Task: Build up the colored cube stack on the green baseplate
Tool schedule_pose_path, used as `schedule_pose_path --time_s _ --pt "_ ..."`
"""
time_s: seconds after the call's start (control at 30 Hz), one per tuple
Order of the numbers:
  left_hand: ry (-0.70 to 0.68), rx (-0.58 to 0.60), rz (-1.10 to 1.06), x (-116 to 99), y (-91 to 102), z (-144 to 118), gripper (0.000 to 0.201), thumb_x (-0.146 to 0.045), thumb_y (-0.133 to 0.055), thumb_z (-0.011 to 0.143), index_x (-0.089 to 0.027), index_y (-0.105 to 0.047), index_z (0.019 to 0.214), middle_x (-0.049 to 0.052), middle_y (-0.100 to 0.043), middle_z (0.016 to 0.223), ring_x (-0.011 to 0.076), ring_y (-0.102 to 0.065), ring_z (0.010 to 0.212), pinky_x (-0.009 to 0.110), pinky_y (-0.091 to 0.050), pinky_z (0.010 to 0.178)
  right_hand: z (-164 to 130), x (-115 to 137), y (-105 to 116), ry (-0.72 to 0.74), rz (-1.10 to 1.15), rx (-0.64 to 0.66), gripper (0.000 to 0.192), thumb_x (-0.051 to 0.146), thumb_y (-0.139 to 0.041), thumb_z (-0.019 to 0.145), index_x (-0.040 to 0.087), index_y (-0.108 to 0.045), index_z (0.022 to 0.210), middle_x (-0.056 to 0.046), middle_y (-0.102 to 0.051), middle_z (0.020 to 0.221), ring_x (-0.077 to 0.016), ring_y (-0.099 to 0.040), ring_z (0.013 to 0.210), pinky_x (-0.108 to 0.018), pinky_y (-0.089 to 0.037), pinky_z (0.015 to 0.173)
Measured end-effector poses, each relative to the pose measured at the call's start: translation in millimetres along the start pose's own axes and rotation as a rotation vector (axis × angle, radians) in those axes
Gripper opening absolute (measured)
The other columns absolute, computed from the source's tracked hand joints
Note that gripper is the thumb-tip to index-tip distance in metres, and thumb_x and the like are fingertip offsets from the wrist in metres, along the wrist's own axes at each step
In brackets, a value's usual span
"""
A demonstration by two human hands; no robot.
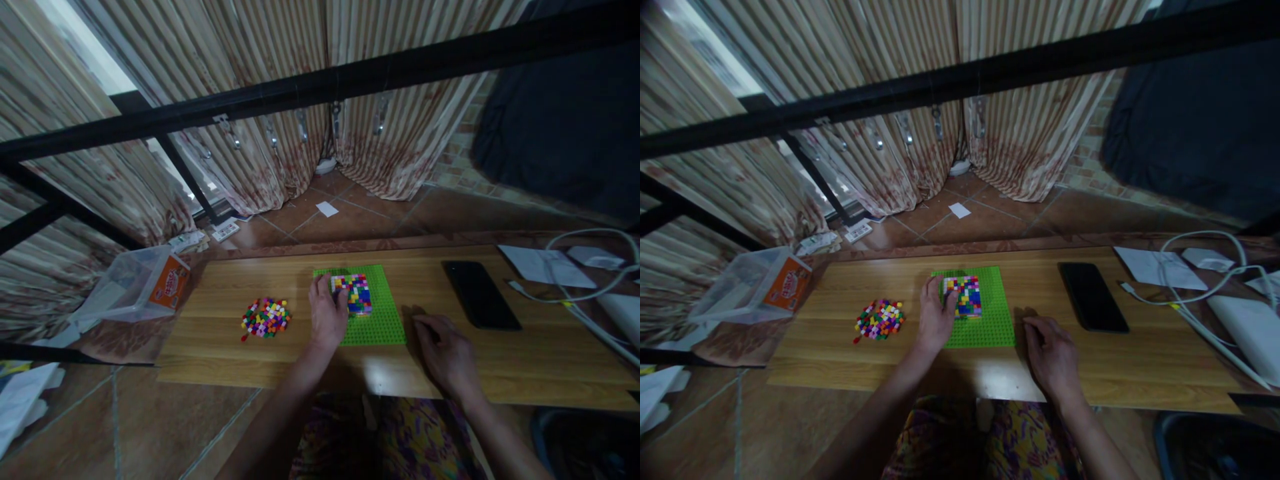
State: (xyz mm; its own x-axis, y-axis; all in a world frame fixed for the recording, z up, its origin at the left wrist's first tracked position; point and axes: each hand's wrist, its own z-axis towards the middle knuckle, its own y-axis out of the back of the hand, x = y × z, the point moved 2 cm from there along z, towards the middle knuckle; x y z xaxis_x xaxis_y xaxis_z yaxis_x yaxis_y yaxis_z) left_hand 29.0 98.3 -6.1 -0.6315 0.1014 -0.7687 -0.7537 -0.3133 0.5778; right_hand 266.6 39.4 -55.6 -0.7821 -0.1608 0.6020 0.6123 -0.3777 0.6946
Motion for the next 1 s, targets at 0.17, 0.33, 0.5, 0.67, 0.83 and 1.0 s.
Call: schedule_pose_path --time_s 0.17,0.33,0.5,0.67,0.83,1.0 --pt "0.019 0.023 -0.047 -1 -1.5 -1 0.038 -0.027 -0.051 0.091 -0.016 -0.048 0.127 0.015 -0.056 0.124 0.0251 -0.052 0.121 0.045 -0.043 0.105 0 0 0 -0.022 -0.011 -0.006 0.035 0.045 -0.044 0.094 0.02 -0.07 0.095 -0.01 -0.071 0.099 -0.0242 -0.068 0.088 -0.038 -0.053 0.079" --pt "0.07 0.034 -0.117 0 -4.8 -3 0.04 -0.027 -0.052 0.091 -0.015 -0.047 0.129 0.015 -0.057 0.126 0.0237 -0.054 0.12 0.041 -0.045 0.104 0 2 1 -0.01 0.0 0.004 0.034 0.045 -0.045 0.093 0.02 -0.069 0.094 -0.01 -0.071 0.097 -0.0238 -0.067 0.087 -0.037 -0.053 0.078" --pt "0.096 0.023 -0.182 3 -9.0 -5 0.04 -0.026 -0.054 0.09 -0.016 -0.048 0.128 0.014 -0.059 0.124 0.0222 -0.057 0.116 0.04 -0.047 0.102 0 5 4 -0.024 -0.023 0.007 0.037 0.047 -0.044 0.092 0.02 -0.069 0.094 -0.01 -0.071 0.096 -0.0247 -0.067 0.087 -0.038 -0.052 0.077" --pt "0.09 -0.016 -0.196 5 -11.8 -8 0.039 -0.024 -0.055 0.089 -0.018 -0.049 0.127 0.012 -0.06 0.123 0.0222 -0.057 0.116 0.041 -0.046 0.102 0 5 6 -0.033 -0.03 0.038 0.043 0.05 -0.041 0.093 0.018 -0.069 0.095 -0.013 -0.07 0.099 -0.0271 -0.066 0.089 -0.041 -0.051 0.078" --pt "0.059 -0.031 -0.129 -1 -6.3 -8 0.041 -0.027 -0.057 0.088 -0.018 -0.05 0.128 0.013 -0.061 0.123 0.0249 -0.057 0.117 0.043 -0.046 0.103 -2 -1 5 -0.034 -0.061 0.041 0.043 0.052 -0.043 0.092 0.019 -0.069 0.096 -0.012 -0.07 0.102 -0.0276 -0.067 0.089 -0.041 -0.051 0.074" --pt "0.005 -0.074 0.007 10 32.8 2 0.037 -0.03 -0.052 0.091 -0.015 -0.054 0.126 0.014 -0.064 0.119 0.024 -0.059 0.112 0.04 -0.049 0.098 -3 -6 3 -0.044 -0.091 0.065 0.041 0.052 -0.043 0.091 0.021 -0.069 0.098 -0.011 -0.07 0.104 -0.0293 -0.067 0.092 -0.042 -0.051 0.077"
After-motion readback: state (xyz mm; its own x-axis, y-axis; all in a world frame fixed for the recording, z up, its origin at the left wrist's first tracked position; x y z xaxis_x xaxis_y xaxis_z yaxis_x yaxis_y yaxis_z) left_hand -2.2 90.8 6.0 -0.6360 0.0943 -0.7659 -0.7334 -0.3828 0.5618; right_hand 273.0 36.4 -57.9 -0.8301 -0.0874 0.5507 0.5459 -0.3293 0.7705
